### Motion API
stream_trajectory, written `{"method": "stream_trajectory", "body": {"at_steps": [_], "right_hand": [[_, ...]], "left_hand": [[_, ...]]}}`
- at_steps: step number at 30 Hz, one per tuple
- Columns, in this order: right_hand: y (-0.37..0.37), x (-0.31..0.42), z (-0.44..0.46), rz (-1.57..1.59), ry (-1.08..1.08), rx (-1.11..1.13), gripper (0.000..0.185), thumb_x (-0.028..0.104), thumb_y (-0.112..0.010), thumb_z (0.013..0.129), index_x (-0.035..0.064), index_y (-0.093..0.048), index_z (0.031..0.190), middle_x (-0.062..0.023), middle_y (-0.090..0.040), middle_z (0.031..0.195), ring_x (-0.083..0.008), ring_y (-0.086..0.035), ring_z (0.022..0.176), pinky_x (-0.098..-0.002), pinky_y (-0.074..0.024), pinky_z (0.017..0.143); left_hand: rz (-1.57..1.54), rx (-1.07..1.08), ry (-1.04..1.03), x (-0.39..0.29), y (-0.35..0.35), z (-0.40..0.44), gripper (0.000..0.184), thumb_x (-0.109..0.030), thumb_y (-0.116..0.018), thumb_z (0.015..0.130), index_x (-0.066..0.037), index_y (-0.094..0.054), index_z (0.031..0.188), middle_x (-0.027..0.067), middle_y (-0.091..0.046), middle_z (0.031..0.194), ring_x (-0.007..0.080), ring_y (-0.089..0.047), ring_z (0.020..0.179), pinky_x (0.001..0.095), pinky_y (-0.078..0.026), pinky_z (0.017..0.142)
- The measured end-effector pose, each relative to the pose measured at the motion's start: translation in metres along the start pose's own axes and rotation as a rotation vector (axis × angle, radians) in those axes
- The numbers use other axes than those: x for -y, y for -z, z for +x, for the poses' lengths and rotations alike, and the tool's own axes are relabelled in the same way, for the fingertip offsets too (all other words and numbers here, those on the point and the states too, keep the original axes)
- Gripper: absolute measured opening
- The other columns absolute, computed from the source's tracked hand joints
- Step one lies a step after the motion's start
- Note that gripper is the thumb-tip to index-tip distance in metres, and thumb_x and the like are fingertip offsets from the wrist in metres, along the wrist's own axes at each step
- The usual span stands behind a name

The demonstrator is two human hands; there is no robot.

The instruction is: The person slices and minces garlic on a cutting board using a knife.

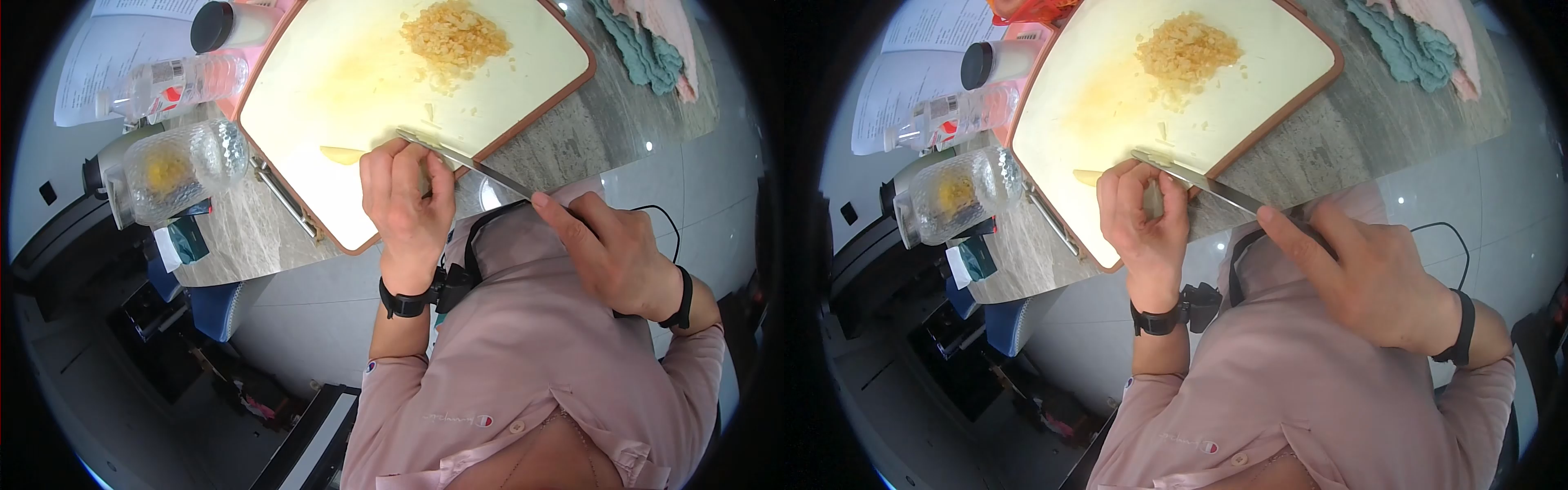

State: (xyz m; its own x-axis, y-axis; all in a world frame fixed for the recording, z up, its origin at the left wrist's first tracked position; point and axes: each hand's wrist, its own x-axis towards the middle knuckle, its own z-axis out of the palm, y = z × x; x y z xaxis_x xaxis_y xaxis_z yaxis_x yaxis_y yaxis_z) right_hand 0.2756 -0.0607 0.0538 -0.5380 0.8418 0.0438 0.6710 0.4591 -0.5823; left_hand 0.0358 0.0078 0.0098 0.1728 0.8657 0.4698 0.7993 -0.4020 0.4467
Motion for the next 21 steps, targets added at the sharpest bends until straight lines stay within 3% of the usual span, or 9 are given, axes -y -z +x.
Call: {"method": "stream_trajectory", "body": {"at_steps": [21], "right_hand": [[-0.010,-0.008,0.002,0.012,0.046,-0.082,0.067,0.006,-0.059,0.079,0.0047,-0.050,0.145,-0.0082,-0.050,0.084,-0.0210,-0.057,0.062,-0.0330,-0.0466,0.047]], "left_hand": [[-0.008,-0.012,0.002,0.003,-0.003,-0.004,0.020,0.006,-0.074,0.075,-0.001,-0.066,0.092,0.0126,-0.062,0.093,0.0304,-0.058,0.084,0.0386,-0.049,0.072]]}}
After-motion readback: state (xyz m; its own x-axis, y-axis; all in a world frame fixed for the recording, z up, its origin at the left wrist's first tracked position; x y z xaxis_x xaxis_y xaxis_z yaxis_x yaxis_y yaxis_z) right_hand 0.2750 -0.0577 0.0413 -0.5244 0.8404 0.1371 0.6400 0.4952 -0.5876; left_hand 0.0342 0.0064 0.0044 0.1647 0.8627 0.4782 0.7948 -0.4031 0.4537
